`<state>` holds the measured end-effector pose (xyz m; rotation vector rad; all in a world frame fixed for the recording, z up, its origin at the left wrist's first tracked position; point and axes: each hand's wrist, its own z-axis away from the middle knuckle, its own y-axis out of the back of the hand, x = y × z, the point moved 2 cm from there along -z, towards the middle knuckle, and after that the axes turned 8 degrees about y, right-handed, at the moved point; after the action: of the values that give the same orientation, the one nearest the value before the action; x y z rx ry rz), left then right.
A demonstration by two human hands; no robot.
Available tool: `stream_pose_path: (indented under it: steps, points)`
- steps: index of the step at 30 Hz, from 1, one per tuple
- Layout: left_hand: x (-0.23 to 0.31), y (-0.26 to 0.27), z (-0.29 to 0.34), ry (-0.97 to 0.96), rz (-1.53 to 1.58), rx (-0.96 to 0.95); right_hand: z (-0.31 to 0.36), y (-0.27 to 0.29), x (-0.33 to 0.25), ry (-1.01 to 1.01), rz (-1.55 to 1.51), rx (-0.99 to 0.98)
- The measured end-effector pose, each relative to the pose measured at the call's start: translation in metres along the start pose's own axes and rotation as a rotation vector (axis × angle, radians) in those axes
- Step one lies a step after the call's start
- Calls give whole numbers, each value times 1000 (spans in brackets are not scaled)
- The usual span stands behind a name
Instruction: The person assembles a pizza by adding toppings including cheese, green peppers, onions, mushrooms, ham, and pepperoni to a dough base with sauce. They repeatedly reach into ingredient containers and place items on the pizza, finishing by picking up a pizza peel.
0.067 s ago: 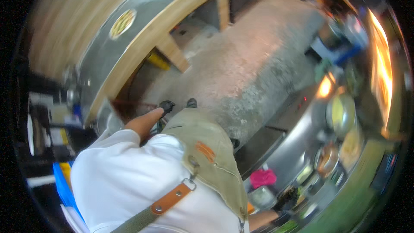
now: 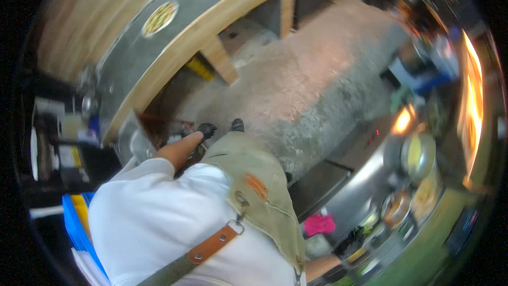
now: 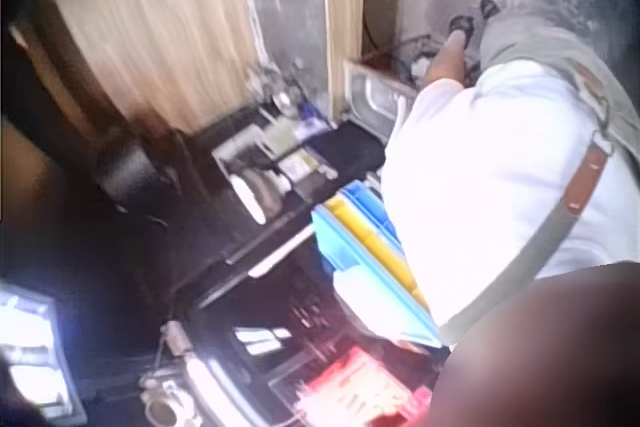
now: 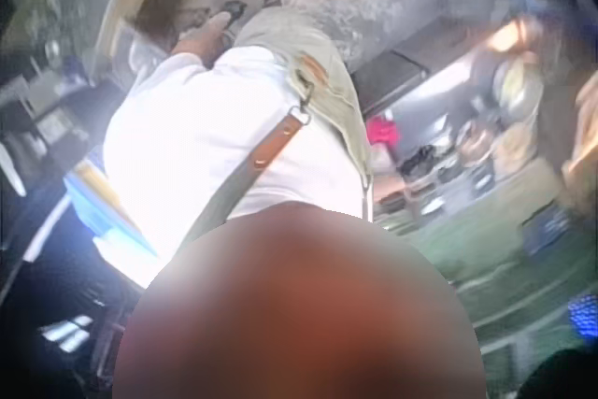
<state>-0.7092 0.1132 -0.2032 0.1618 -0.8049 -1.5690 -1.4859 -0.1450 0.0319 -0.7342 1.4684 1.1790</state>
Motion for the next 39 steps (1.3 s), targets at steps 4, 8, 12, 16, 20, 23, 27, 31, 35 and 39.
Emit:
stream_pose_path:
  steps: [4,8,12,16,20,23,27,31,35,39]
  points:
    - [-116,-8,-47,191,215,112,-35,-238,-87,380,344,-570]
    - [-225,17,-65,532,178,196,20,-495,-161,80,-142,-832]
    - [-284,60,-58,757,251,214,136,-701,-228,-90,-286,-1226]
    - [-243,133,-65,775,242,354,254,-849,-286,-262,-334,-1518]
    - [-113,276,-61,191,642,929,339,-957,-329,-338,-272,-1733]
    - [-26,394,-39,-221,1258,929,380,-1025,-350,-371,-273,-1916]
    - [54,533,-47,-251,997,966,420,-1114,-365,-371,-262,-2075]
    - [99,606,-88,-119,1067,839,441,-1185,-379,-342,-164,-2196]
    - [109,642,-132,-49,1175,873,450,-1242,-388,-364,-175,-2237]
    - [94,657,-173,-104,1497,826,465,-1291,-384,-198,-49,-2292]
